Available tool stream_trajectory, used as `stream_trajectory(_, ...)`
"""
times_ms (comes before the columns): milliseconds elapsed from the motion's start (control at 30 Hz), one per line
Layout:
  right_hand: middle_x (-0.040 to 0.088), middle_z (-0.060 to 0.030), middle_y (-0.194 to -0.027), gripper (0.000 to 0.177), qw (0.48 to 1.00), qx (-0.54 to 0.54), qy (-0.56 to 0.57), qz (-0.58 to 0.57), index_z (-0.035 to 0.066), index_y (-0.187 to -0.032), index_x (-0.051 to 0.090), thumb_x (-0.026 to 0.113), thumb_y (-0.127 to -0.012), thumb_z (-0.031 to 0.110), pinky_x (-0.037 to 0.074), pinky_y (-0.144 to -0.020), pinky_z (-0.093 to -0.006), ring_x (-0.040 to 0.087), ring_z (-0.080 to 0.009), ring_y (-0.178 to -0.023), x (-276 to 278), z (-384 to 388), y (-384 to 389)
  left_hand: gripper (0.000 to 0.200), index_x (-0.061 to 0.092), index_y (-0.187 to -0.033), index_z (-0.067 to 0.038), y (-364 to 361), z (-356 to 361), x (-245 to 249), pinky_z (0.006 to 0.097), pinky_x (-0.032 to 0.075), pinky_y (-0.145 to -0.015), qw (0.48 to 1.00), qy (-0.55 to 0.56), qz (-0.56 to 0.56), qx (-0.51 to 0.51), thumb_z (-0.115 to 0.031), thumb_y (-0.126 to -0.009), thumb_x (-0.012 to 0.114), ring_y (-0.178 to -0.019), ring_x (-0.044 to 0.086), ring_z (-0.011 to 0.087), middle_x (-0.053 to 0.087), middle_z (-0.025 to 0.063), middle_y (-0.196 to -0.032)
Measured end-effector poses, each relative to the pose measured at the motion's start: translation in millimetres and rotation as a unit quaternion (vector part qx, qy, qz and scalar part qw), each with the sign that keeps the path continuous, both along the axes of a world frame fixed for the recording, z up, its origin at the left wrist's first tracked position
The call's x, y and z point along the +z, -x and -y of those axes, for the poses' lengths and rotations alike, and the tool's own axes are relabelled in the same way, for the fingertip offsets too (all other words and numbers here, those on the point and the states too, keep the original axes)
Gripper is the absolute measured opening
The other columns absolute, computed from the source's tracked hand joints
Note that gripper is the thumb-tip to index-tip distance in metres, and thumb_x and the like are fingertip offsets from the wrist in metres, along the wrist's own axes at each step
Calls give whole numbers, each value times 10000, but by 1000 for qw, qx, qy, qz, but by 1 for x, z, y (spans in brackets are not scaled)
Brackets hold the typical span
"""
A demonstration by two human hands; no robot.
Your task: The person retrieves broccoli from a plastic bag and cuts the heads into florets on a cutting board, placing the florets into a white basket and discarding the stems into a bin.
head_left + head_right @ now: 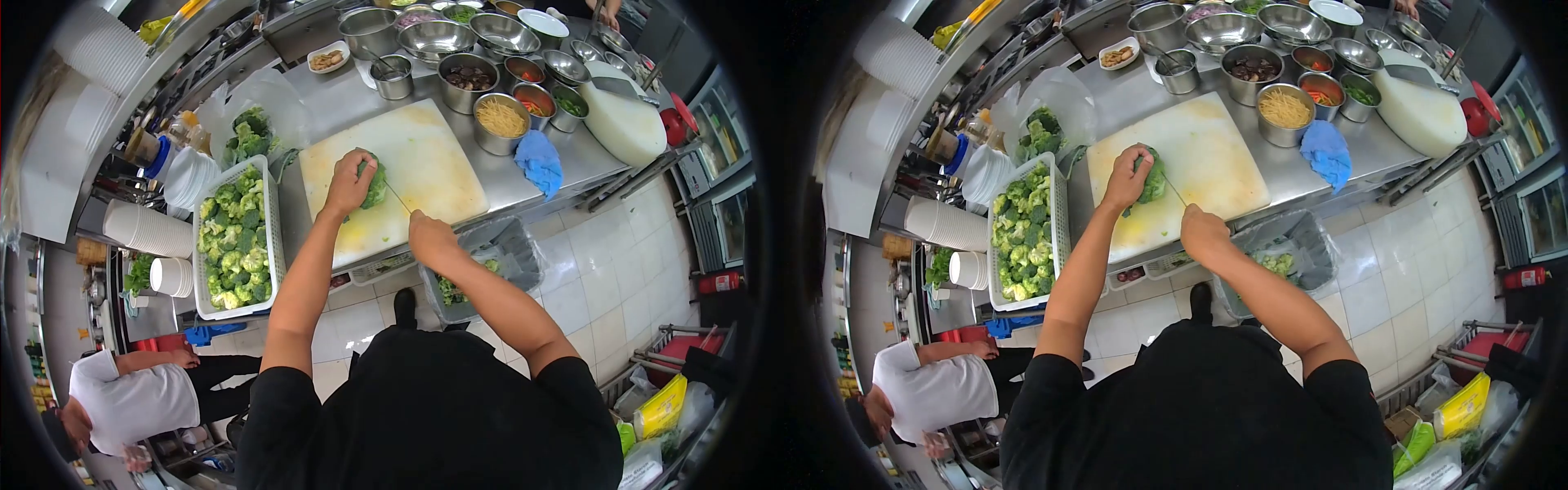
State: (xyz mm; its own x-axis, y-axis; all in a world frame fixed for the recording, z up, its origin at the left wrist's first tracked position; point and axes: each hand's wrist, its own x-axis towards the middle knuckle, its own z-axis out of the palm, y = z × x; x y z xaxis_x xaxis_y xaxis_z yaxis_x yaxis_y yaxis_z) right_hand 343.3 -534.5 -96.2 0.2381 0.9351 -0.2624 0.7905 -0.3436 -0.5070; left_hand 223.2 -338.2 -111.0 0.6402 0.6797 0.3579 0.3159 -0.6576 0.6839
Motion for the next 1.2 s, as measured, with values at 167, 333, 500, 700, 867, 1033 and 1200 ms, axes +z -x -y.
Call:
stream_trajectory(167,688,-303,-960,248,998,-5,51,-44,-79,-1072,550,525,-866,56,560,-792,-473,704,-408,-911,2,-13,-9,279,548,-1133,-41,9,-5,-10,406,393,-1026,1000,-16,-15,-2,-225,-933,609,-1166,523,320,580,146,-1234)
stream_trajectory(333,666,-334,-1006,312,956,-68,161,-237,-100,-1134,511,487,-872,66,529,-862,-500,669,-449,-987,35,17,-29,473,417,-1236,-59,48,-8,-8,354,386,-1034,976,196,57,-76,-8,-777,520,-1217,478,233,503,131,-1288)
stream_trajectory(500,626,-388,-1034,344,988,9,70,-136,-105,-1167,486,463,-899,109,472,-926,-555,612,-523,-1030,20,49,-18,471,439,-1202,-58,62,6,-5,360,383,-1034,971,207,100,-65,-1,-741,522,-1181,489,230,504,119,-1268)
stream_trajectory(700,642,-374,-990,286,991,21,62,-113,-97,-1133,486,467,-881,35,497,-869,-552,635,-520,-969,28,58,-8,313,536,-1078,-55,43,13,-3,388,382,-1019,998,22,14,-55,-114,-786,632,-1120,506,298,537,124,-1217)
stream_trajectory(867,655,-357,-951,254,995,43,27,-84,-106,-1092,500,476,-859,-9,515,-819,-542,646,-519,-931,20,52,-11,291,551,-1046,-50,32,27,-5,408,388,-1005,997,-4,46,-61,-140,-791,659,-1094,509,318,588,131,-1146)
stream_trajectory(1033,678,-321,-950,221,997,70,25,-16,-86,-1050,531,539,-860,27,571,-761,-477,702,-417,-916,14,27,0,278,573,-1023,-49,25,33,-1,410,411,-975,994,-76,42,-63,-106,-774,682,-1057,530,316,629,126,-1092)
stream_trajectory(1200,684,-307,-948,215,997,65,43,23,-77,-1044,543,553,-871,50,584,-749,-455,716,-378,-916,-8,8,8,264,588,-1011,-47,18,32,-1,392,424,-953,993,-99,40,-54,-106,-785,710,-1039,540,306,641,119,-1072)
